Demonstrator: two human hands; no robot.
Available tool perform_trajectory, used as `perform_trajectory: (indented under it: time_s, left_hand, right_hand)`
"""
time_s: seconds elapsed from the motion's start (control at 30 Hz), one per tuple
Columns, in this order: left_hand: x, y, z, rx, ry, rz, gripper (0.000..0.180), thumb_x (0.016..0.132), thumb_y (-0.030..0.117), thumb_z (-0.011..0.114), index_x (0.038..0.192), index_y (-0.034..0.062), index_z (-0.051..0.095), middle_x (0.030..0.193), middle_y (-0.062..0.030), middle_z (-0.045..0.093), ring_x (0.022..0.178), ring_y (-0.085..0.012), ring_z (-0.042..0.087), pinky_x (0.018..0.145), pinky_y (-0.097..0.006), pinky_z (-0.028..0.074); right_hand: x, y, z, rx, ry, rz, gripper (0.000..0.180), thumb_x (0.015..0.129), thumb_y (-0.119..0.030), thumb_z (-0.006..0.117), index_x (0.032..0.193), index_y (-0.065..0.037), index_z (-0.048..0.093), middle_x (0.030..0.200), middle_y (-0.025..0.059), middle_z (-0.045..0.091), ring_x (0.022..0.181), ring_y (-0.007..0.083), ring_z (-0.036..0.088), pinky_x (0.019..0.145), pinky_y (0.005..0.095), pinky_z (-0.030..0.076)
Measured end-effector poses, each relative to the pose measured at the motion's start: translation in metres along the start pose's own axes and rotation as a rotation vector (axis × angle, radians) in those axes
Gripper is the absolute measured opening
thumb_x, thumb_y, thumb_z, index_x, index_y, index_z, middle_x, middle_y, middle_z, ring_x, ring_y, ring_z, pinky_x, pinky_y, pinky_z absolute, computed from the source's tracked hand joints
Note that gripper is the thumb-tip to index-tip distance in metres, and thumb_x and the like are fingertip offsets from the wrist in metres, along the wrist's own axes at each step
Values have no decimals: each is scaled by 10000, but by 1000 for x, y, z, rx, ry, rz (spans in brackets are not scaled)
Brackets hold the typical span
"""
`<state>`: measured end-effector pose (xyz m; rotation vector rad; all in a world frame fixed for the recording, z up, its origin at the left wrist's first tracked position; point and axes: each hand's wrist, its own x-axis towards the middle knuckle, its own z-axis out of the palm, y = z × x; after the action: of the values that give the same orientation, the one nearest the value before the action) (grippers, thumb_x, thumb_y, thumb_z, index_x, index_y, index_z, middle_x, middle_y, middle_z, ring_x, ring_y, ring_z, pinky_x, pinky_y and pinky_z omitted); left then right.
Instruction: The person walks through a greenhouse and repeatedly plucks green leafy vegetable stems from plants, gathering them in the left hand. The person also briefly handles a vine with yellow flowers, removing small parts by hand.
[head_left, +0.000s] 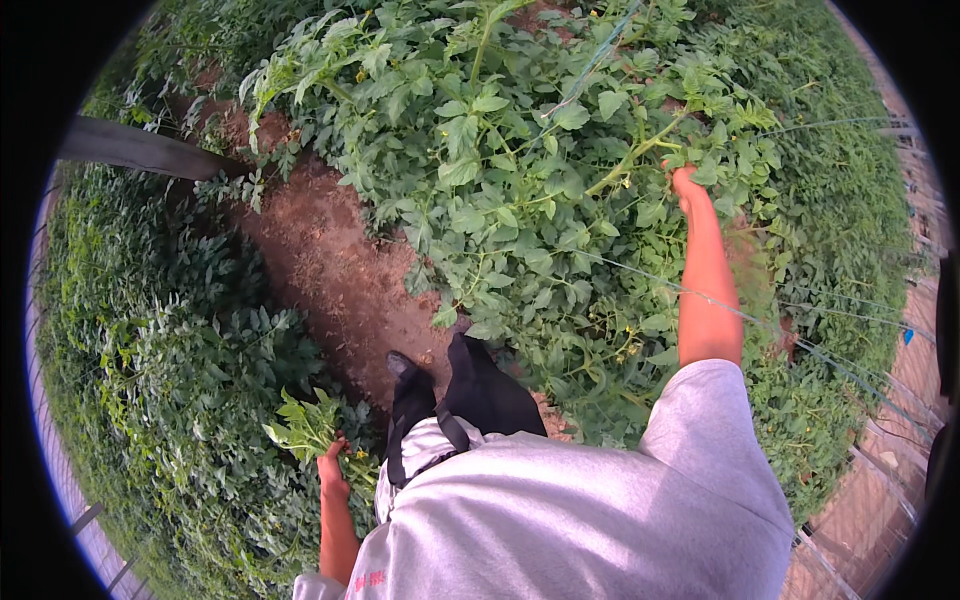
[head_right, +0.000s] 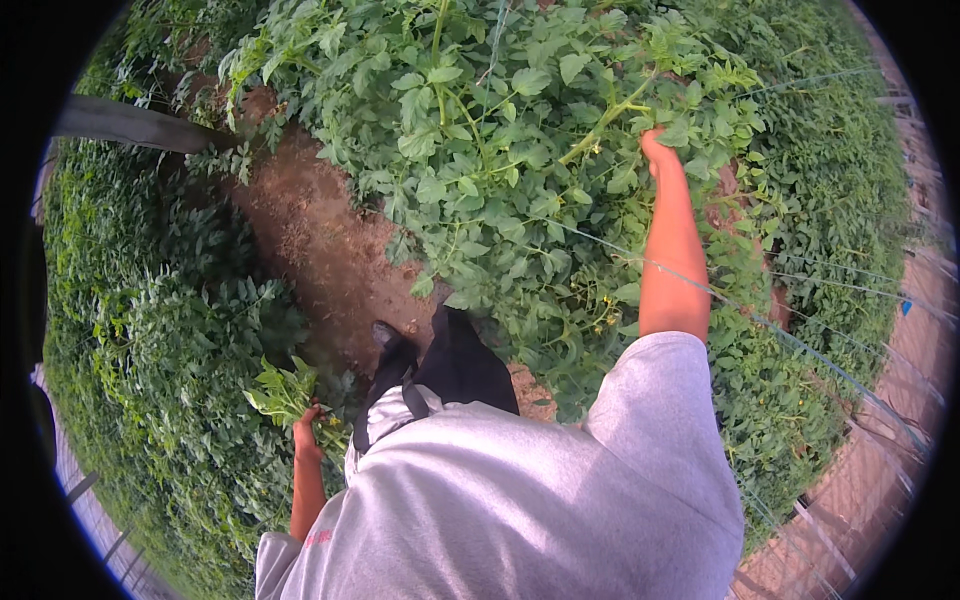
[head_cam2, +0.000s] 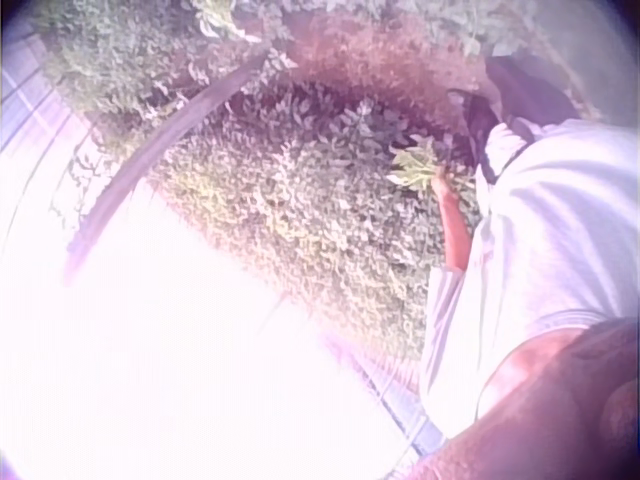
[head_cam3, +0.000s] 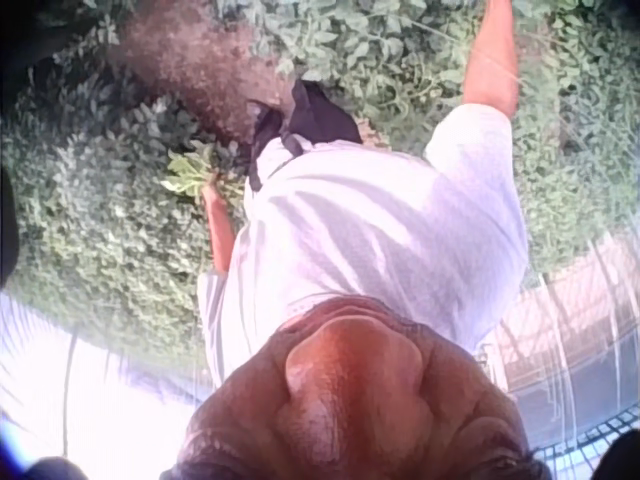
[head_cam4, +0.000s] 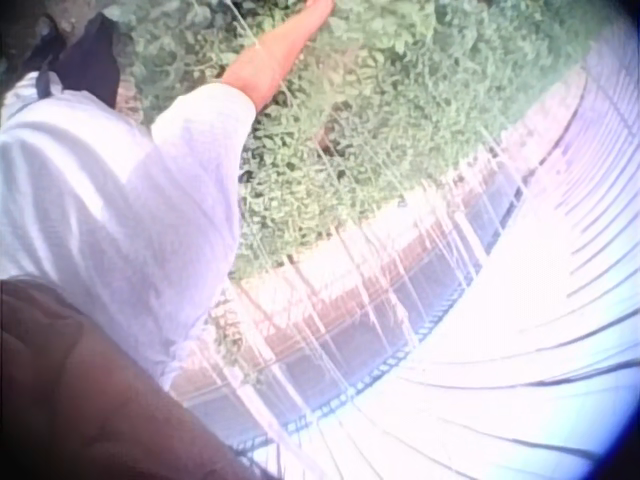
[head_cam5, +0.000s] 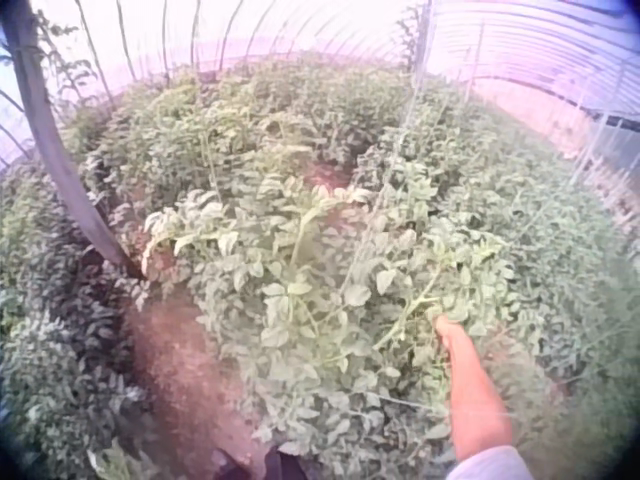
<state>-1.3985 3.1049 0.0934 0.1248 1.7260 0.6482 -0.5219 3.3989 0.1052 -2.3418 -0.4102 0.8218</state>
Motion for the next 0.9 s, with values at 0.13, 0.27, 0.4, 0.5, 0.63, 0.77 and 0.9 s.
perform_trajectory:
  time_s: [0.13, 0.27, 0.4, 0.5, 0.63, 0.77, 0.9]
  left_hand:
    - [-3, 4, 3, 5, 6, -3, 254, 873, 100, 636, 1122, 52, 633, 811, -23, 599, 688, -125, 560, 632, -293, 511]
    - [-13, 9, 6, -4, 18, -27, 249, 866, 84, 636, 1111, 37, 633, 817, -25, 595, 690, -126, 557, 642, -283, 504]
    - [-23, 11, 4, 21, 43, -26, 247, 864, 76, 635, 1103, 14, 630, 823, -30, 593, 697, -126, 556, 653, -266, 492]
    - [-26, 10, -1, 21, 69, -25, 281, 834, 72, 673, 1105, -4, 664, 834, -57, 638, 705, -153, 582, 657, -280, 487]
    - [-27, 8, 0, 32, 85, -14, 287, 835, 77, 678, 1107, -13, 658, 830, -55, 632, 701, -152, 584, 652, -277, 482]
    - [-33, 10, 9, 74, 98, -19, 287, 837, 81, 670, 1108, -12, 656, 832, -55, 630, 691, -148, 579, 648, -274, 472]
    - [-35, 18, 22, 83, 93, -25, 273, 837, 82, 663, 1095, -9, 659, 825, -52, 629, 686, -145, 572, 644, -275, 464]
  right_hand:
    - [3, 24, 6, 349, -98, -52, 221, 1026, -126, 414, 1124, -37, 591, 1020, 64, 646, 709, 139, 519, 573, 297, 416]
    - [2, 34, 13, -51, -157, -153, 246, 1004, -195, 502, 1172, -40, 590, 1122, 60, 621, 724, 141, 563, 527, 307, 398]
    - [-14, 19, 21, 78, -235, -26, 563, 964, -441, 539, 1330, -15, 573, 1370, 150, 580, 1240, 317, 536, 1008, 473, 410]
    - [-15, -3, 24, -88, -361, 99, 648, 950, -543, 518, 1432, -109, 507, 1564, 138, 363, 1421, 300, 348, 1128, 486, 290]
    - [8, -17, 35, -396, -457, 122, 674, 971, -566, 460, 1513, -168, 407, 1633, 115, 240, 1488, 300, 237, 1172, 524, 218]
    - [44, -12, 50, -416, -591, 219, 569, 971, -471, 527, 1427, -132, 490, 1544, 107, 399, 1358, 262, 418, 1094, 481, 345]
    - [62, 10, 51, -39, -656, 282, 388, 971, -294, 589, 1304, -95, 599, 1140, 57, 655, 892, 168, 629, 664, 311, 468]
